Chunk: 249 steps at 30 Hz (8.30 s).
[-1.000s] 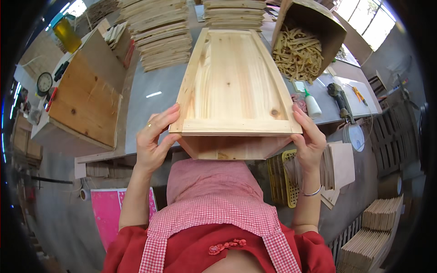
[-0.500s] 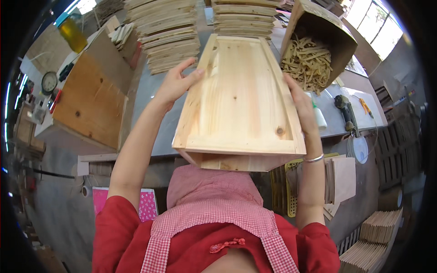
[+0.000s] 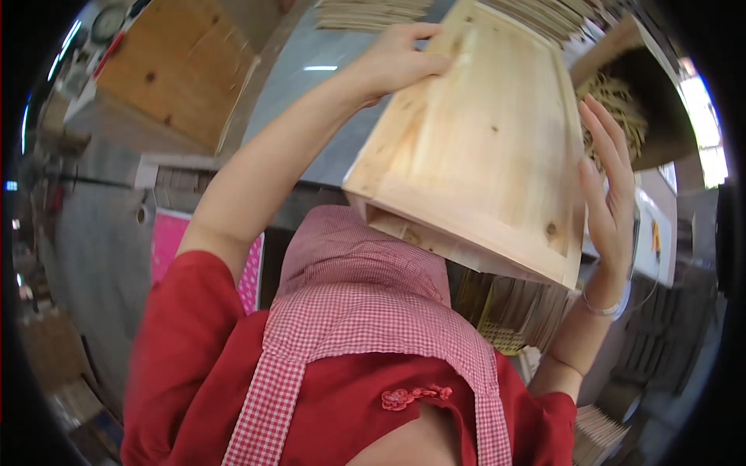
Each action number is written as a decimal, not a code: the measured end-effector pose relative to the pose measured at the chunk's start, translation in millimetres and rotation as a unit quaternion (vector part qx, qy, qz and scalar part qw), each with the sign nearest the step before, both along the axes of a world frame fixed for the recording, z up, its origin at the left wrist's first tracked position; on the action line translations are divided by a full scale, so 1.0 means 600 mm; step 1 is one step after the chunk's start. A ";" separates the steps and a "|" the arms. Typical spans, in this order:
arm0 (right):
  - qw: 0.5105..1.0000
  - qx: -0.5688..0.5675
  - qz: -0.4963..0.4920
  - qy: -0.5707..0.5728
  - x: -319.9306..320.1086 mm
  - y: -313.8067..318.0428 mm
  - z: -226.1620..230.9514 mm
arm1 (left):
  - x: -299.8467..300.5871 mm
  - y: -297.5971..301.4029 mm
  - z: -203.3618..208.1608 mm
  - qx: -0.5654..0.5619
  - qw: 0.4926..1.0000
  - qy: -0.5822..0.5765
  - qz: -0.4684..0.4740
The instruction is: The person takes wooden boards from a stack, applies glue along their edges with a glue bottle, and assembles them into a wooden box. The person then secures the box with rubber bands and wipes excess glue with a cloth.
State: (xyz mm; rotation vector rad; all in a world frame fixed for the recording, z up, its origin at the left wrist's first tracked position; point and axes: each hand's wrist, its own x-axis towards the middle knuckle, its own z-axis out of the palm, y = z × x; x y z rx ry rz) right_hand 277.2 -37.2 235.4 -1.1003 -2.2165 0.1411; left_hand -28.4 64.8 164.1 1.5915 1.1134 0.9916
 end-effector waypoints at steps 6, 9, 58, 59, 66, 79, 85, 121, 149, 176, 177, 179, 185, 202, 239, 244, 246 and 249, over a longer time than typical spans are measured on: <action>0.936 -0.009 0.241 -0.255 -0.178 -0.052 0.057 | -0.005 -0.013 0.011 0.000 1.000 -0.013 0.013; 0.918 -0.011 0.288 -0.272 -0.232 -0.056 0.039 | -0.005 -0.015 0.013 -0.001 1.000 0.000 0.015; 0.871 -0.154 -0.428 -0.183 0.191 0.331 -0.393 | 0.014 -0.015 0.025 -0.048 0.997 -0.055 0.009; 0.882 -0.169 -0.402 -0.177 0.179 0.329 -0.391 | 0.014 -0.015 0.025 -0.055 0.997 -0.047 0.011; 0.957 -0.207 -0.159 -0.127 0.150 0.297 -0.296 | 0.020 -0.016 0.017 -0.044 0.993 -0.104 0.017; 0.896 0.090 -0.411 0.142 0.253 0.362 -0.073 | 0.011 -0.018 0.015 -0.051 0.995 -0.080 -0.004; 0.947 0.009 -0.302 0.109 0.224 0.330 -0.041 | 0.002 -0.006 0.002 -0.046 0.993 -0.109 -0.003; 0.990 -0.004 -0.072 -0.119 0.153 -0.240 -0.188 | -0.214 -0.323 -0.155 0.467 0.751 0.456 -0.100; 0.991 0.031 -0.103 0.080 0.105 -0.065 -0.217 | -0.107 -0.340 0.008 0.549 0.745 0.336 0.176; 0.971 -0.077 -0.156 -0.164 0.092 0.118 0.053 | 0.019 -0.289 0.072 0.461 0.876 0.114 -0.083; 0.978 -0.030 -0.108 -0.174 0.059 0.098 0.057 | -0.023 -0.297 0.068 0.419 0.898 0.137 -0.008; 0.984 0.032 0.002 -0.173 -0.020 0.068 0.042 | -0.077 -0.299 0.052 0.392 0.905 0.139 0.094; 0.969 -0.040 0.155 -0.188 -0.150 0.089 0.015 | -0.096 -0.287 -0.031 0.033 0.984 -0.175 -0.004; 0.942 -0.013 0.127 -0.312 -0.178 0.205 -0.007 | -0.101 -0.267 -0.059 0.116 0.986 -0.121 -0.024; 0.939 -0.049 -0.294 -0.174 0.208 0.301 -0.375 | -0.068 -0.313 -0.070 -0.050 0.972 -0.172 0.151; 0.907 -0.005 -0.381 0.176 0.241 0.363 -0.223 | -0.068 -0.315 -0.078 -0.050 0.971 -0.200 0.118; 0.923 -0.018 -0.361 0.132 0.260 0.369 -0.163 | -0.068 -0.315 -0.079 -0.055 0.971 -0.204 0.111; 0.940 -0.039 -0.335 0.042 0.268 0.366 -0.105 | -0.068 -0.317 -0.078 -0.055 0.970 -0.210 0.106</action>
